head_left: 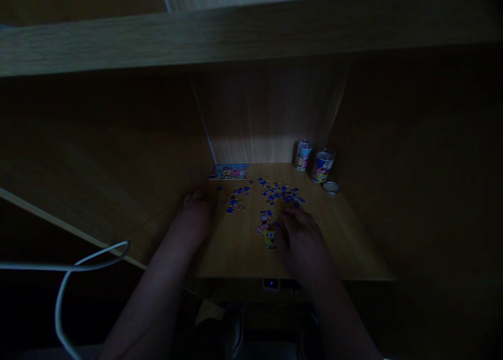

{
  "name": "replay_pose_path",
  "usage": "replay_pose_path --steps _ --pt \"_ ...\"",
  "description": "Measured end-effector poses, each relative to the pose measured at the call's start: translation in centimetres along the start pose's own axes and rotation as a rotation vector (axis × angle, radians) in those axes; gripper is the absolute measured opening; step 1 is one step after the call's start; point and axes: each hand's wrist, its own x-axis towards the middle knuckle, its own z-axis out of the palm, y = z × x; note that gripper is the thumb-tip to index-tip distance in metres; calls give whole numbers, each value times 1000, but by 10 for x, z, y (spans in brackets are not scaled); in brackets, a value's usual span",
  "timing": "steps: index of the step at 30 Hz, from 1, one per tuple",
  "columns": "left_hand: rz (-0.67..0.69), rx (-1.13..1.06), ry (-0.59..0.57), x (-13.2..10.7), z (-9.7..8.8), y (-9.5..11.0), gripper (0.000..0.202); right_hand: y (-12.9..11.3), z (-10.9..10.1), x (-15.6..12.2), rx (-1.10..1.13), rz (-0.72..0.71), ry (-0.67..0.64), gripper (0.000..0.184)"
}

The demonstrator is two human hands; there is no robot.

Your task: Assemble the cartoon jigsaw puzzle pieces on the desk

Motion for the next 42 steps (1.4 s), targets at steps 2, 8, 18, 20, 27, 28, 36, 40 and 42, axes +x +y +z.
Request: replay_pose_path --steps 2,8,18,20,27,28,36,40,42 --pt "-9 11 3 -15 -3 -1 38 0 0 0 -6 2 3 34" --pt "22 -202 37 -62 -9 9 21 1 0 0 -9 -1 1 33" --pt "360 -612 94 -51 -1 52 35 0 -3 1 -17 -5 -37 31" --pt "366 -638 122 -44 5 58 41 0 -3 1 -17 -10 -33 30" --pt "186 -572 325 -37 17 58 25 0 -2 0 4 -15 -17 27" --pt "193 -568 326 -38 16 59 21 0 -2 0 12 -25 -17 27" --pt "418 -540 164 -37 10 73 20 -4 -10 2 111 -130 -113 38" --pt "395 -600 180 -35 12 72 19 -5 -12 3 106 -147 -144 35" --pt "356 -625 207 -34 14 71 21 -5 -12 3 110 -153 -144 33"
